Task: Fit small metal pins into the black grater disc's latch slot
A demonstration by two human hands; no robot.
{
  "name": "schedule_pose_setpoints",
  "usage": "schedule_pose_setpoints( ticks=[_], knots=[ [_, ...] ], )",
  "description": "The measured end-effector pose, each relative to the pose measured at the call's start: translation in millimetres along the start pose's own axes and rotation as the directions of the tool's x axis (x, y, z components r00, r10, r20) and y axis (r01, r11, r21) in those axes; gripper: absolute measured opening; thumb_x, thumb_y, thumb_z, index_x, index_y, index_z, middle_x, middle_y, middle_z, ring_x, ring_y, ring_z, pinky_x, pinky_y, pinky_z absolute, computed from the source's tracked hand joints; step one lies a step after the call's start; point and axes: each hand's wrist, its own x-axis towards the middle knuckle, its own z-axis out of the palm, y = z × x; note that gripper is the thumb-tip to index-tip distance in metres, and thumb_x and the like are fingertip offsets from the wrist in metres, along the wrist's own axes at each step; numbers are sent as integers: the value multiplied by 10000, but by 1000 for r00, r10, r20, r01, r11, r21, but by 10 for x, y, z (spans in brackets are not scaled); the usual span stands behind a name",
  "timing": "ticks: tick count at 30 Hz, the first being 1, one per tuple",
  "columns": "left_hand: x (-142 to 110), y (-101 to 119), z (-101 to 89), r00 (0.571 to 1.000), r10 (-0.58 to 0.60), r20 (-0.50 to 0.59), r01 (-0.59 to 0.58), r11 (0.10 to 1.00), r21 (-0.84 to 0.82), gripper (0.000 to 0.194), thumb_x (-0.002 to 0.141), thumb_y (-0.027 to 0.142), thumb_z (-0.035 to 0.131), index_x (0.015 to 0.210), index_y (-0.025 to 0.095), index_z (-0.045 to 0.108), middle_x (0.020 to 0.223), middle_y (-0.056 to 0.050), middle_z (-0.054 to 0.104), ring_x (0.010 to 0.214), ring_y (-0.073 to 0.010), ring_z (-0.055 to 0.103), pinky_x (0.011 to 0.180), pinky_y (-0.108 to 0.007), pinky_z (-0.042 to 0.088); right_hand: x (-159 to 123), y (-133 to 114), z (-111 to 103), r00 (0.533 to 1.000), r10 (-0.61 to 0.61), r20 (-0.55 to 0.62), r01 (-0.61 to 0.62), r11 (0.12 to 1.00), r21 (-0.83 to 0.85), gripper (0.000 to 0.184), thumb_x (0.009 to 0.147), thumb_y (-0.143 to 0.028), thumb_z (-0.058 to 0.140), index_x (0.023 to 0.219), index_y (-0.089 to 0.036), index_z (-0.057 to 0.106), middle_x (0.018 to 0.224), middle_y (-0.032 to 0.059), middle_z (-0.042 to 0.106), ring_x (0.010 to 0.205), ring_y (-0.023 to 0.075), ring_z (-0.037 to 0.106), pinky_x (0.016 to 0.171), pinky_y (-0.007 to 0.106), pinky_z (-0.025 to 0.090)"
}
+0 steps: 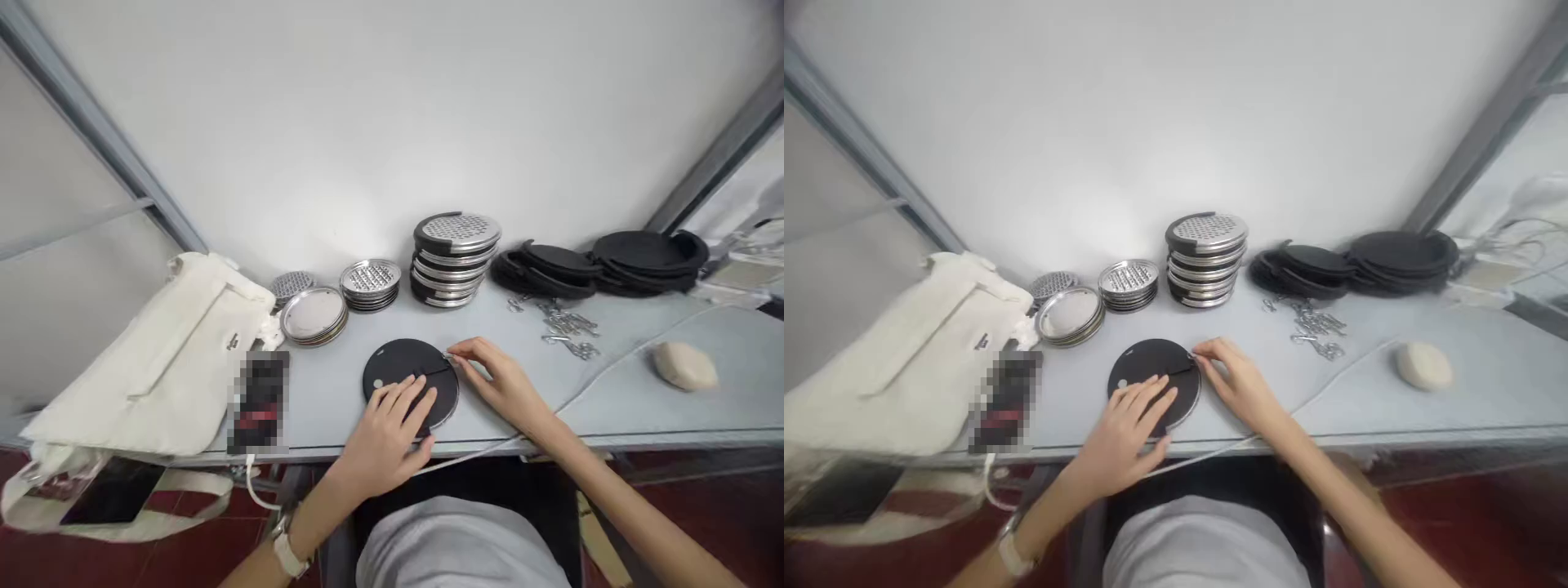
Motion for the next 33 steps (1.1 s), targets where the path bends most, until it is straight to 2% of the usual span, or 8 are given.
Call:
schedule_pose_setpoints(
  ticks=[6,18,33],
  knots=[
    [19,10,4,1000,3,-18,-3,1000,4,543,955,340,429,1455,136,377,1512,-101,363,1379,-256,329,1089,-413,302,-6,-36,-47,998,36,54,-33,998,-53,179,965,-220,466,1021,-199,634,967,77,644,917,213,632,843,346,494],
    [21,12,-4,1000,-13,1,13,999,-31,541,958,317,423,1464,135,364,1525,-102,337,1391,-253,301,1103,-429,275,21,-83,10,996,89,23,-88,995,-43,204,951,-229,491,1050,-199,668,960,80,662,897,213,650,824,335,511],
    [4,15,-7,1000,-13,7,13,1000,-28,540,954,315,433,1460,137,372,1526,-100,337,1396,-250,298,1103,-425,285,41,-28,41,998,8,68,-3,997,-80,247,967,-202,431,1099,-194,640,939,86,649,867,211,647,798,344,515]
  ],
)
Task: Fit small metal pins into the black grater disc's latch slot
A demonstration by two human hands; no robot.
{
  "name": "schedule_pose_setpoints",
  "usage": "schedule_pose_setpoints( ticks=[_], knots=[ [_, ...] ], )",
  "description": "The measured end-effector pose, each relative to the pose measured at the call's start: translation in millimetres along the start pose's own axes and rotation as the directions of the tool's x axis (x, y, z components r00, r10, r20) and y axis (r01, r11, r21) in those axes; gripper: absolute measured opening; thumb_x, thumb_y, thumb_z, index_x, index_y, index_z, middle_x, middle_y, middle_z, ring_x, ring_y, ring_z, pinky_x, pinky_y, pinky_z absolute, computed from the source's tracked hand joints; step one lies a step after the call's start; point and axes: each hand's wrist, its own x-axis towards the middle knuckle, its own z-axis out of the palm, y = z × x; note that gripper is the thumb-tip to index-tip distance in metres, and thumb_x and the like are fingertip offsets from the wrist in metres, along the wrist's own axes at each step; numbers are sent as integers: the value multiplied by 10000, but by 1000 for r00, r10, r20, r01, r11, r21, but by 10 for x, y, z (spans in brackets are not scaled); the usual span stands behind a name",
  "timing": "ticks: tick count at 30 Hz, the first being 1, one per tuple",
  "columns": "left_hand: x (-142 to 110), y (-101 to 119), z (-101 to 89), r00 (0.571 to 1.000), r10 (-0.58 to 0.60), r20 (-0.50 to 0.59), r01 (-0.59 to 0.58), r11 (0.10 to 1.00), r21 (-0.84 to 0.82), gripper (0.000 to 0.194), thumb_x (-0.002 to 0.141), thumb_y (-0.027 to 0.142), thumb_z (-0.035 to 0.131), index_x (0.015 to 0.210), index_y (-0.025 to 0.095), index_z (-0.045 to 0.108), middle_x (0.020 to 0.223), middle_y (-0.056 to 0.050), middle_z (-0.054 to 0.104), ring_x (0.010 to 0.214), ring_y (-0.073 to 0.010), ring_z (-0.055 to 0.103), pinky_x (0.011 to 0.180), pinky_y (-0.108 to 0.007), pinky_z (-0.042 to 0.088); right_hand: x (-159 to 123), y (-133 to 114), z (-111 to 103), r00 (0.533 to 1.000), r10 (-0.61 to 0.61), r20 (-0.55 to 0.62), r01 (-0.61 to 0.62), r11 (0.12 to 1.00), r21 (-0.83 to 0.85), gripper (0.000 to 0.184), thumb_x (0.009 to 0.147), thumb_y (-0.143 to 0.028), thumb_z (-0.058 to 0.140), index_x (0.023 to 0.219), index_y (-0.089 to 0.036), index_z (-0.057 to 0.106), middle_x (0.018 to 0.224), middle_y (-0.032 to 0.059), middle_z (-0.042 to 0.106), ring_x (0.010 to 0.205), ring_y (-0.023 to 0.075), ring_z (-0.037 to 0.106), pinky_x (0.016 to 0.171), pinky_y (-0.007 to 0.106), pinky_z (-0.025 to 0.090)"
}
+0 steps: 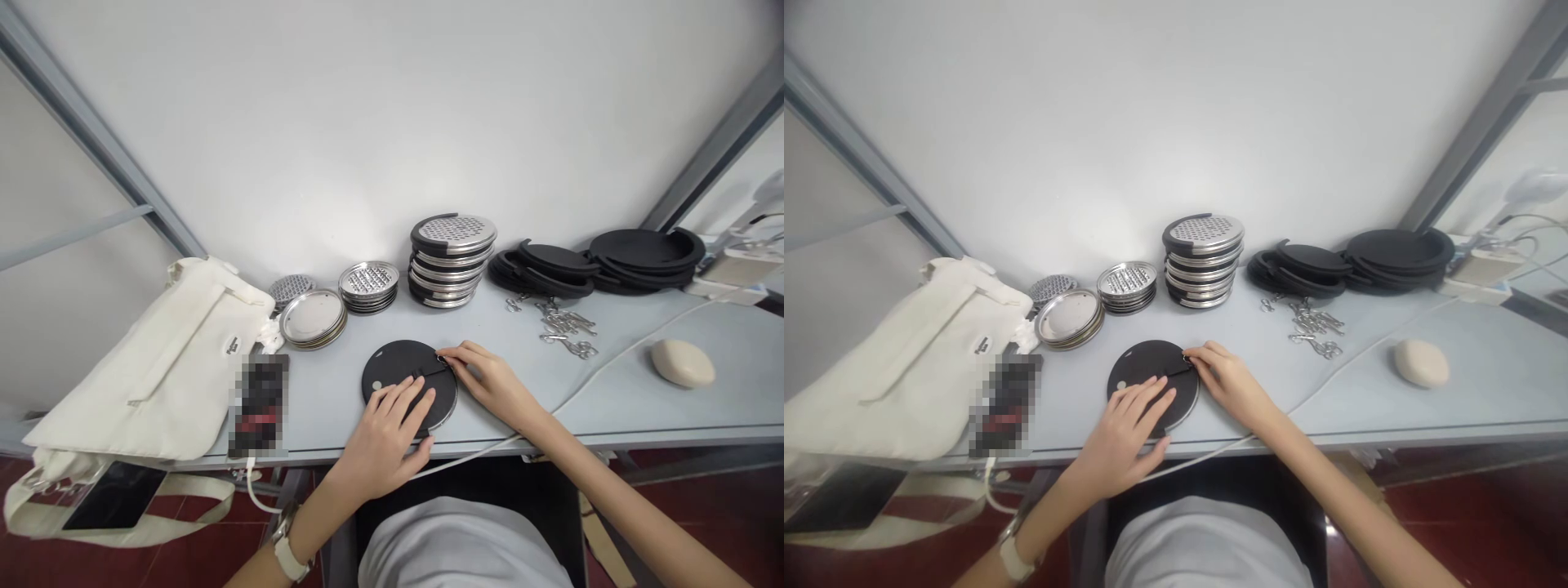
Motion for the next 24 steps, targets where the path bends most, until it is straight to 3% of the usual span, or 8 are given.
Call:
schedule_pose_setpoints(
  ticks=[6,15,24],
  knots=[
    [0,2,8,1000,-1,-3,1,1000,-8,537,959,309,422,1465,139,365,1533,-99,323,1402,-251,287,1104,-429,279,-31,-2,-30,999,22,36,-22,1000,-16,218,957,-233,452,1107,-193,604,840,52,615,739,188,625,720,326,515],
    [11,-4,0,1000,5,-6,-5,1000,-9,548,950,313,438,1464,137,366,1524,-113,337,1388,-260,312,1093,-438,301,-41,22,-41,997,28,72,-26,999,-19,223,955,-252,464,1132,-179,577,805,42,618,718,181,619,707,318,515],
    [14,2,-8,1000,4,-15,-4,1000,2,537,949,311,439,1454,138,382,1518,-103,352,1388,-252,315,1099,-428,296,-31,13,-41,998,17,62,-16,1000,-16,223,968,-240,433,1129,-189,578,918,96,690,801,208,670,764,340,538]
  ],
)
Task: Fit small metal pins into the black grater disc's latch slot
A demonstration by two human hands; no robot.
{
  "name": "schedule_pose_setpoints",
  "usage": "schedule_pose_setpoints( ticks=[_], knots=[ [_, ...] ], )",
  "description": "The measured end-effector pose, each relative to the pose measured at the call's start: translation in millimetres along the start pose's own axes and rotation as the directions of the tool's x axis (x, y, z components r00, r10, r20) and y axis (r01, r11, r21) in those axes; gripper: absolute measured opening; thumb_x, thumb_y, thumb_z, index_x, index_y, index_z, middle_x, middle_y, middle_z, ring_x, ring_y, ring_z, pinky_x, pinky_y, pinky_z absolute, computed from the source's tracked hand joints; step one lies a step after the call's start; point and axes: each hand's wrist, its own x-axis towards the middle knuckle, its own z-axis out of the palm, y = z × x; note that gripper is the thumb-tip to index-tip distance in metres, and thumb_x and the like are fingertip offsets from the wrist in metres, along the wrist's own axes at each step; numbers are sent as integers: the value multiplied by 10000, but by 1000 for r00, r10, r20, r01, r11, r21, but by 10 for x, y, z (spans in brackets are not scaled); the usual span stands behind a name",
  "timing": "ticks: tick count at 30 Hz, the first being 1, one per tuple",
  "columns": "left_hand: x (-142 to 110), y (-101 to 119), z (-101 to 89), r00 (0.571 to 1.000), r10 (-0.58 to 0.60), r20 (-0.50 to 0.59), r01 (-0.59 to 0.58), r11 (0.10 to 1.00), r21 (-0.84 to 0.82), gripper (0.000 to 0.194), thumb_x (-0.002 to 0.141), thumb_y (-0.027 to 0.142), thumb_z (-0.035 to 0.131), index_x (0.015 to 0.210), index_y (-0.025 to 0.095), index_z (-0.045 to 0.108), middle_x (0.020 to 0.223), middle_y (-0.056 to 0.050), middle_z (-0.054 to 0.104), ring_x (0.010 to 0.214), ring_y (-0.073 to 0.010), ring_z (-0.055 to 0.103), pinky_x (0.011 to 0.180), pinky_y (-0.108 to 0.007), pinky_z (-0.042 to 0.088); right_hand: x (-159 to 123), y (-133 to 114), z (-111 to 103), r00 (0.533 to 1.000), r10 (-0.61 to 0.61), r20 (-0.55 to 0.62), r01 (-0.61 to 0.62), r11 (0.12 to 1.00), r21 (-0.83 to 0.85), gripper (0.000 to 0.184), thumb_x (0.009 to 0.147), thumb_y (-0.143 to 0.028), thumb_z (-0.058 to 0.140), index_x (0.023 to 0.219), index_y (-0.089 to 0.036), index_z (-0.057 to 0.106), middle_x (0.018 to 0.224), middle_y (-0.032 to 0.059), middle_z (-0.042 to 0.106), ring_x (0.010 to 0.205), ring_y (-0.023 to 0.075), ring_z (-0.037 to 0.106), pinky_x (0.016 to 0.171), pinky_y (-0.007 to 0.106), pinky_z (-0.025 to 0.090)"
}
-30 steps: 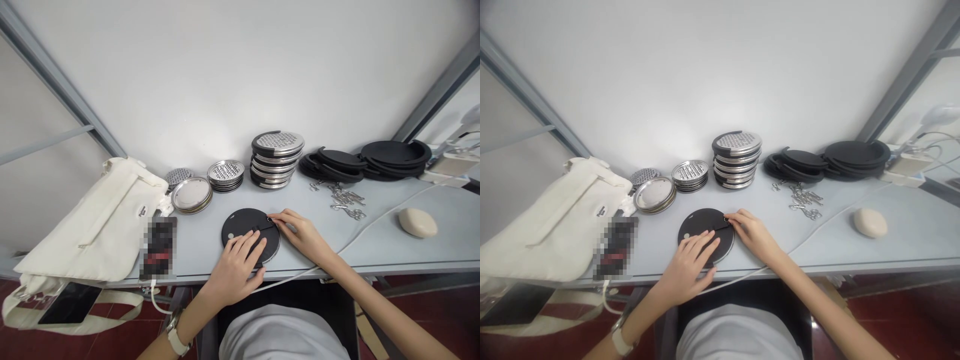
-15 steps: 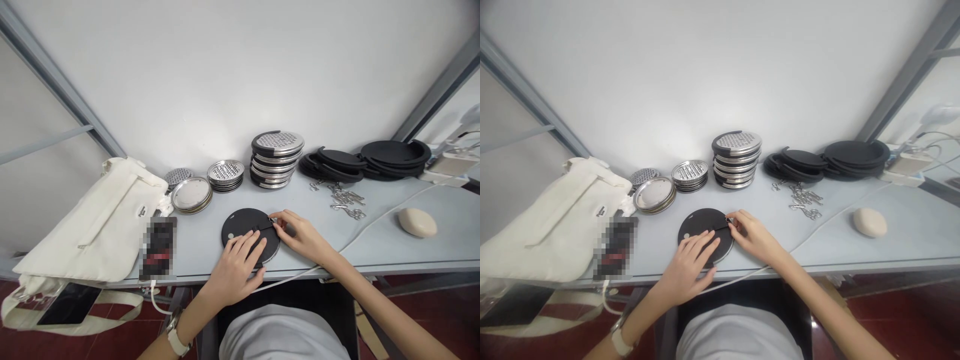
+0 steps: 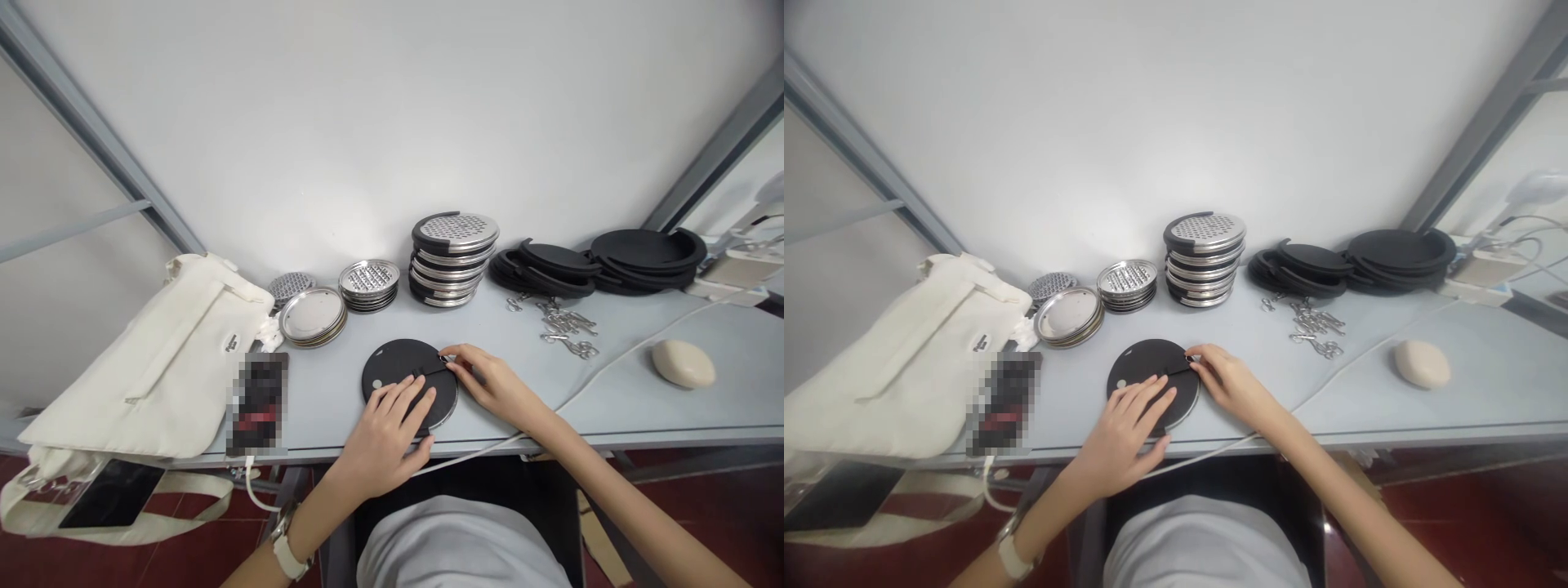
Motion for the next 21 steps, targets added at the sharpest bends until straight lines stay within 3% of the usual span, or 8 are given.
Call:
schedule_pose_setpoints(
  ticks=[6,21],
  knots=[
    [-5,4,8,1000,2,-8,-2,1000,7,540,942,313,455,1449,138,390,1511,-109,363,1386,-247,321,1096,-421,310,-3,9,13,1000,2,9,-2,1000,-25,229,969,-237,421,1132,-179,571,955,115,697,840,218,675,777,342,534],
    [2,9,-7,1000,8,-23,-7,1000,20,540,936,309,468,1443,139,400,1497,-120,383,1379,-249,342,1090,-414,329,-14,-44,0,998,36,46,-36,999,-5,216,976,-259,394,1144,-196,514,765,46,682,630,190,653,617,286,502]
  ],
)
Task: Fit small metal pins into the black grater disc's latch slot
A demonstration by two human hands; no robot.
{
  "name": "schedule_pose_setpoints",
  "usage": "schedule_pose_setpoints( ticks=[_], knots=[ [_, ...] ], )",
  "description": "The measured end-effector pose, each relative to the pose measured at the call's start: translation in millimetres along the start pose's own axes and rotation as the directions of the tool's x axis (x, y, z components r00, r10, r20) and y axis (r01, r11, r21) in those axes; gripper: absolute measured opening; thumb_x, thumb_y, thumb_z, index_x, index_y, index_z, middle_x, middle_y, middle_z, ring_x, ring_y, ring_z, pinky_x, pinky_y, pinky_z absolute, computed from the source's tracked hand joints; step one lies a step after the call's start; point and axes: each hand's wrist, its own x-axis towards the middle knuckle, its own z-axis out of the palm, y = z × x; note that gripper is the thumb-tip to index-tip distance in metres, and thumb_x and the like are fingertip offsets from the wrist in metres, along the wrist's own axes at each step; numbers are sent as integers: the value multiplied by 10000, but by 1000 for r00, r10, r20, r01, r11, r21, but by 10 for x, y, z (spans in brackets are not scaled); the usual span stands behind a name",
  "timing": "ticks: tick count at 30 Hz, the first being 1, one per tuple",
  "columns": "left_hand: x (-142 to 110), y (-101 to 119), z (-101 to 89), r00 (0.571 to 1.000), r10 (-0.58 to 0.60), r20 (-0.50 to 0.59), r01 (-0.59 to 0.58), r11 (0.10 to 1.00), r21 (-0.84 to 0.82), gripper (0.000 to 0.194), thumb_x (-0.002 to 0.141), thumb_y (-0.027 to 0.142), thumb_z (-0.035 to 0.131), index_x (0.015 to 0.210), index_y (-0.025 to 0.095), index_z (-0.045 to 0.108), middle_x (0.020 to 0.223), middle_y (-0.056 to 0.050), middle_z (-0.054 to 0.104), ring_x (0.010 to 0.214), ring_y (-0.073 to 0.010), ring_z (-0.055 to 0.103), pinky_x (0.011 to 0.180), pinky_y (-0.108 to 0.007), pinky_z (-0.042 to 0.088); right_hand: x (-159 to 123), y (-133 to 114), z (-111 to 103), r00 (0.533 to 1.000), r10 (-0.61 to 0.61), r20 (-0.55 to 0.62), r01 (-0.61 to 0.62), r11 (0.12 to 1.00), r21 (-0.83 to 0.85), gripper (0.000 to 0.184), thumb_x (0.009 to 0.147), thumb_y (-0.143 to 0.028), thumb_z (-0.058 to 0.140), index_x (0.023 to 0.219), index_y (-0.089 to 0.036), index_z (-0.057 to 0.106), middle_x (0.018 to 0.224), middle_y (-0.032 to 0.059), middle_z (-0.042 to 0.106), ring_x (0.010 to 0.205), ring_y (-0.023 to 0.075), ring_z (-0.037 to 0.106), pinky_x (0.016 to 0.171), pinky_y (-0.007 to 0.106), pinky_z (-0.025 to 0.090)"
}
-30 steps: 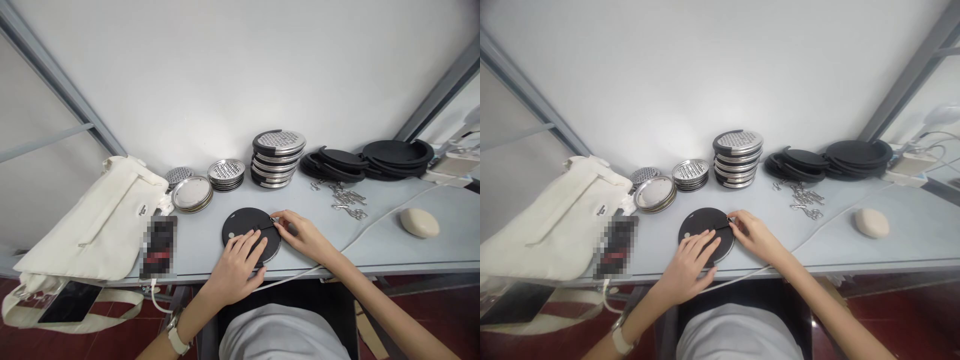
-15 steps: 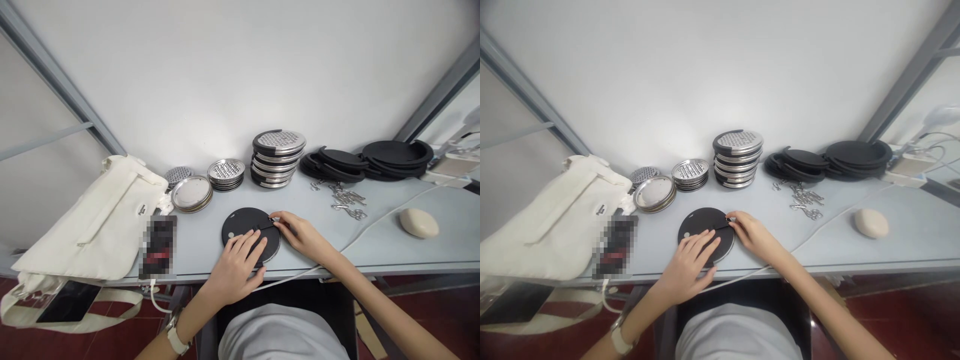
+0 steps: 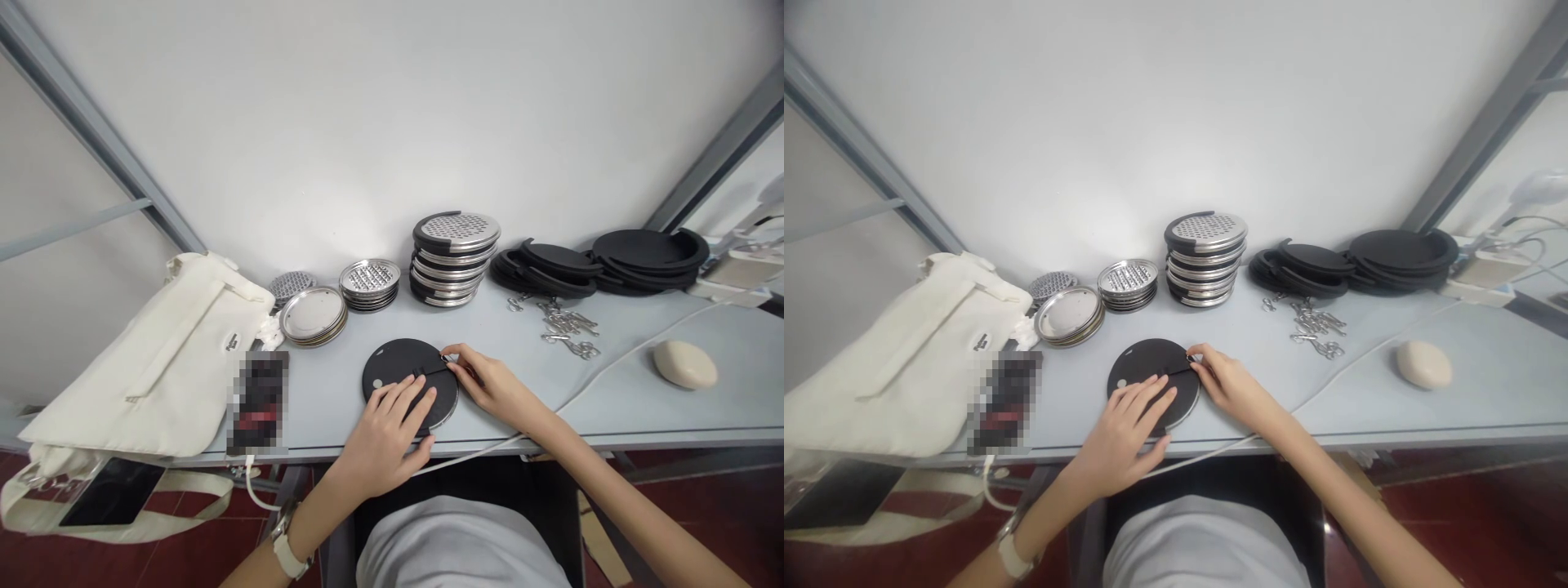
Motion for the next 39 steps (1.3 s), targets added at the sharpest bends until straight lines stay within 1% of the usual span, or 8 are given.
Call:
schedule_pose_setpoints(
  ticks=[9,15,20,33,39],
  knots=[
    [1,-4,12,1000,-9,16,10,1000,-23,534,950,309,437,1452,136,384,1520,-106,346,1392,-251,310,1102,-426,298,-4,15,16,1000,13,20,-12,999,-30,215,984,-250,374,1154,-187,489,760,49,667,634,193,649,602,282,486],
    [-1,3,5,1000,-5,3,5,1000,-3,541,934,306,468,1444,141,396,1499,-120,381,1378,-253,341,1086,-422,329,-8,-18,1,1000,5,21,-5,1000,-12,203,984,-255,371,1145,-202,482,717,24,650,607,188,642,579,273,481],
    [1,1,1,1000,-4,1,4,1000,2,536,938,309,460,1443,139,400,1501,-119,378,1378,-255,343,1091,-423,322,-9,-18,3,1000,10,29,-10,1000,-16,204,985,-259,366,1152,-198,468,707,18,635,600,185,635,565,263,469],
    [-4,-5,-2,1000,-10,23,10,999,-32,527,952,306,430,1450,139,389,1517,-108,351,1391,-253,314,1101,-424,296,-27,-14,-4,997,38,70,-37,999,-12,219,985,-265,368,1175,-189,444,713,26,655,598,190,641,564,254,451],
    [-4,-5,1,1000,-4,16,4,1000,-23,530,947,309,448,1446,138,394,1511,-110,362,1385,-253,323,1097,-424,302,-35,-13,-9,994,57,96,-56,998,-8,233,986,-274,360,1187,-182,432,693,7,623,565,173,602,587,249,440]
  ],
)
